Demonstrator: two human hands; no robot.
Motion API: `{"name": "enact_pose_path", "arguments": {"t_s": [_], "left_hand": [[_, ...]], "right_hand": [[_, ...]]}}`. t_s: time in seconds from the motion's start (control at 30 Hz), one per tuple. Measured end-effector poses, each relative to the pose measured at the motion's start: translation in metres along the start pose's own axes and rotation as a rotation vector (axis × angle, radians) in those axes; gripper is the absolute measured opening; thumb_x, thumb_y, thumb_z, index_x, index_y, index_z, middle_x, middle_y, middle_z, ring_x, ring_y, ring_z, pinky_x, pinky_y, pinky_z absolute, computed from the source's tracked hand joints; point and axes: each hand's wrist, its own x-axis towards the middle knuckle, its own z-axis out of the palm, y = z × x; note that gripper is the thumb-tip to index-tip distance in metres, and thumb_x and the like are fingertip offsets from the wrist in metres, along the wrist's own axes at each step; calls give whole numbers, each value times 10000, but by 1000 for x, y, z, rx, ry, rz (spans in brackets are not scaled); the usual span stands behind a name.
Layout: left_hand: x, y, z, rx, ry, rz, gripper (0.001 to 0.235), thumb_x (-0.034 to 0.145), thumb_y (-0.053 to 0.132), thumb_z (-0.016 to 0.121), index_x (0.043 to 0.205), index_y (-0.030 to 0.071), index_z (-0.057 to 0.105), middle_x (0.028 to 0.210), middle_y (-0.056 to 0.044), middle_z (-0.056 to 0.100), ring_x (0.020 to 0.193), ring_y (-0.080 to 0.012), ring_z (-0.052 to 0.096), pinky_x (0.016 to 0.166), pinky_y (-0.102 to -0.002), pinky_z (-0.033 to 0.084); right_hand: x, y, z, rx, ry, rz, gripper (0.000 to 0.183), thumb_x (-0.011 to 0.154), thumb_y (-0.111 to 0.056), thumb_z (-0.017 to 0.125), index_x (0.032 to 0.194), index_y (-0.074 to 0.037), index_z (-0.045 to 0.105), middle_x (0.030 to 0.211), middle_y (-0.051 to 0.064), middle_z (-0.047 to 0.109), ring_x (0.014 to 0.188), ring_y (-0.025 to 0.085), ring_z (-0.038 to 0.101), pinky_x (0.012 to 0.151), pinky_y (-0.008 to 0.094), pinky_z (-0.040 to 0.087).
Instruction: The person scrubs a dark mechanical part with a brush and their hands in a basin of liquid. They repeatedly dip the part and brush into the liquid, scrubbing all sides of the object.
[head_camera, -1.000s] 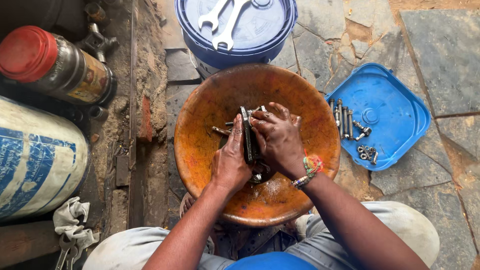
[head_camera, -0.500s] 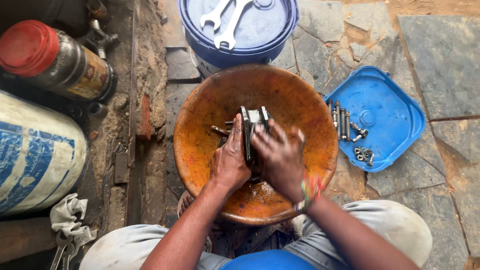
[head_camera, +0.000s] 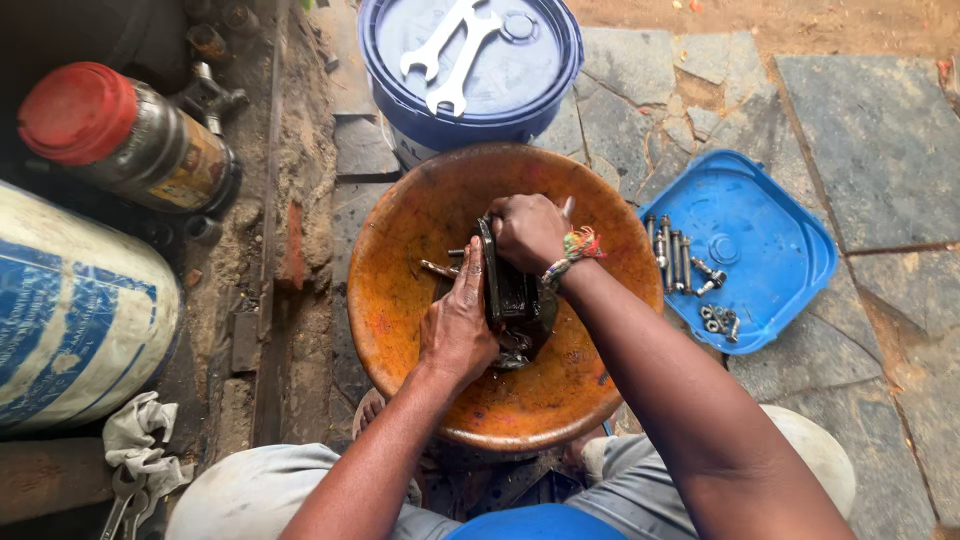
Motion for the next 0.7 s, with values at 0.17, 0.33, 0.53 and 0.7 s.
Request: {"name": "enact_pose_path", "arguments": {"t_s": [0.17,0.33,0.53,0.7], "left_hand": [[-3,-3,-3,10,-150,-128,1297,660,139,807,1639,235,-38,1468,-136,543,1039,-435,686,924,-521,552],[7,-5,1,-36,-71,-37,1236,670,74,759,1620,221,-18,1584,-133,428,1027,-463,672,883,-542,549],[-1,-15,13,-85,29,56,1150,740,135,747,1635,194,27,1588,-155,397,1105,-454,656,913,-521,549],[-1,-20,18,-70,28,31,1088,760,91,697,1637,159,58,1645,-145,368,1102,-450,662,905,-529,547]], "right_hand": [[-47,-1,18,84,377,-217,343,874,-179,603,1188,-142,737,1237,91,738,1218,265,619,1046,524,353],[-120,-15,33,-245,583,-292,438,855,-155,650,1290,-111,688,1324,90,720,1311,264,587,1085,562,290],[-129,-10,31,-177,581,-279,240,919,-269,697,1145,-209,753,1276,10,734,1291,267,566,1078,534,268],[-58,-2,8,-103,437,-184,157,914,-226,689,1020,-192,800,1089,50,770,1196,295,639,1030,512,385]]}}
